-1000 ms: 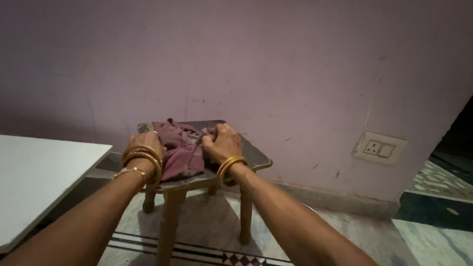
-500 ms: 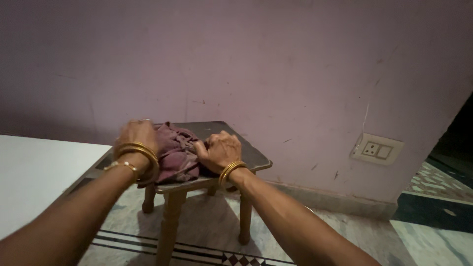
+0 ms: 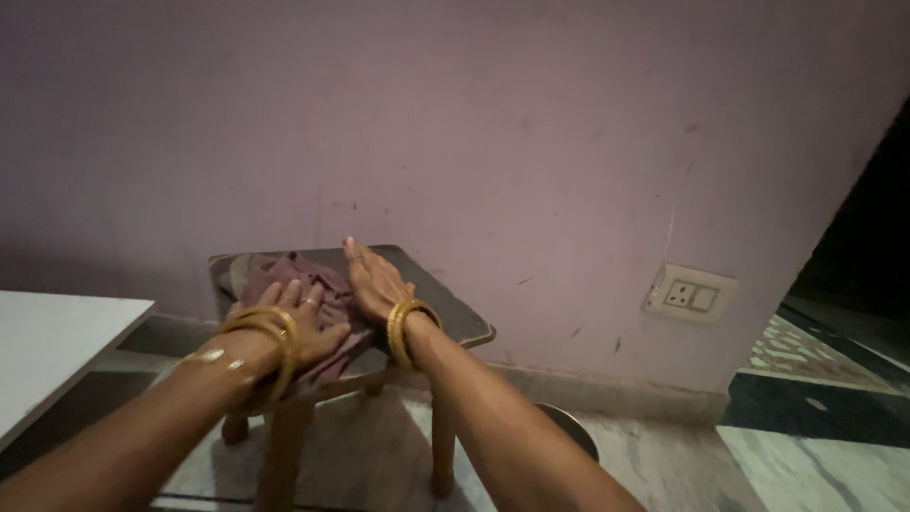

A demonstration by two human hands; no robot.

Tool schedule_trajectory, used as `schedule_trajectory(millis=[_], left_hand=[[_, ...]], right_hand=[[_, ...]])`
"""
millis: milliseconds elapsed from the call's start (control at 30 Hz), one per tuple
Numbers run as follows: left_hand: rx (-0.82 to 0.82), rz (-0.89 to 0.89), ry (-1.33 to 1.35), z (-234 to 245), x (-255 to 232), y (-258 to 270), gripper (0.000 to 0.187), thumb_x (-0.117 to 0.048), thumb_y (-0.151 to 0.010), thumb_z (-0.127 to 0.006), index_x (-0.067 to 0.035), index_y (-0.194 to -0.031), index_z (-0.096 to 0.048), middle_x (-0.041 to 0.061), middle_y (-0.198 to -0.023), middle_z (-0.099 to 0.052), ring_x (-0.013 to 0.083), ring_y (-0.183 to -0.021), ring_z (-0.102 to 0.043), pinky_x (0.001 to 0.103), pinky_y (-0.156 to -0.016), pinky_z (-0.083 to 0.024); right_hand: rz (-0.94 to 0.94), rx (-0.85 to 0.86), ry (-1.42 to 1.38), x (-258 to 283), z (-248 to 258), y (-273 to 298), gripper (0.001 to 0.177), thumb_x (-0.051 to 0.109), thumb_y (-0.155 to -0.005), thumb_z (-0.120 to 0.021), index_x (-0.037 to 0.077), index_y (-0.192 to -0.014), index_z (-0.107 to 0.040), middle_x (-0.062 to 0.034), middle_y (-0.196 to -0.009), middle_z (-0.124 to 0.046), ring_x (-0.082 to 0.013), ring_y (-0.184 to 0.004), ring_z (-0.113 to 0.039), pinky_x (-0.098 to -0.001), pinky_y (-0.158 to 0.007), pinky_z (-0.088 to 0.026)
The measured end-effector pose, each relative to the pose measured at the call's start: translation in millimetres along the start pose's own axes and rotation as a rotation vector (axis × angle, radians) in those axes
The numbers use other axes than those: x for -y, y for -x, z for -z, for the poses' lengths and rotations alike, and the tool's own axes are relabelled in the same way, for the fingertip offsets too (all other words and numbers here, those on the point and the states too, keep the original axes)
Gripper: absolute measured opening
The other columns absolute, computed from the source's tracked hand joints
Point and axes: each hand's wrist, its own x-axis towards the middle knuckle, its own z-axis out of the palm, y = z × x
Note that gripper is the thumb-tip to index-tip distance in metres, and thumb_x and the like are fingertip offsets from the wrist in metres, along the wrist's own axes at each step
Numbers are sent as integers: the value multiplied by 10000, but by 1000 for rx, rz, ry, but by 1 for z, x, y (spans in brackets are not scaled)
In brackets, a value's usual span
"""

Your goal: The person wipes the top surface and legs of a small wooden stool using a cloth. They repeatedly rub the stool's surface and legs, then lift and turn the stool to wipe the underside before setting it back down.

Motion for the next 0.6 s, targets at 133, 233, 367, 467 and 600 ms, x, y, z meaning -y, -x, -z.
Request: schedule_trajectory(millis=[133,233,367,467,600], left_hand=[[-100,-150,-62,-18,25,-42,814,-717,-962,-292,-278,-1636,-168,89,-1712,-52,287,-1582,-46,465,-1284,-91],[-113,-97,-116,-10,24,-70,805,-703,-968,-305,-284,-1644,-179,90,-1710,-90,294,-1581,-68,484,-1278,-110],[-60,115,70,8,12,-67,783,-722,-964,-257,-319,-1632,-183,14,-1732,-1,239,-1597,16,583,-1262,-91],[-72,170,147,21,-6,-79,808,-748,-952,-266,-320,-1627,-144,1,-1718,65,239,-1577,78,608,-1238,-45],[-11,39,50,20,-19,-85,744,-715,-972,-233,-396,-1629,-89,-60,-1722,102,213,-1594,61,630,-1249,-51]], right_hand=[[40,40,42,2,-3,3,896,733,-900,-40,206,-1598,-233,-78,-1656,-259,-294,-1540,-189,-621,-1222,-55],[129,37,72,0,-8,3,924,741,-890,-51,180,-1605,-217,-101,-1648,-282,-320,-1522,-234,-610,-1219,-90],[119,21,14,-3,-9,4,959,758,-881,-44,152,-1610,-192,-132,-1641,-277,-328,-1524,-227,-576,-1225,-89],[135,-30,-92,-5,-6,-3,972,748,-876,-5,122,-1592,-206,-121,-1659,-237,-318,-1532,-202,-590,-1200,-55],[158,-160,-375,-14,-3,-6,976,747,-931,-24,47,-1570,-260,-179,-1648,-262,-327,-1531,-251,-502,-1236,-171]])
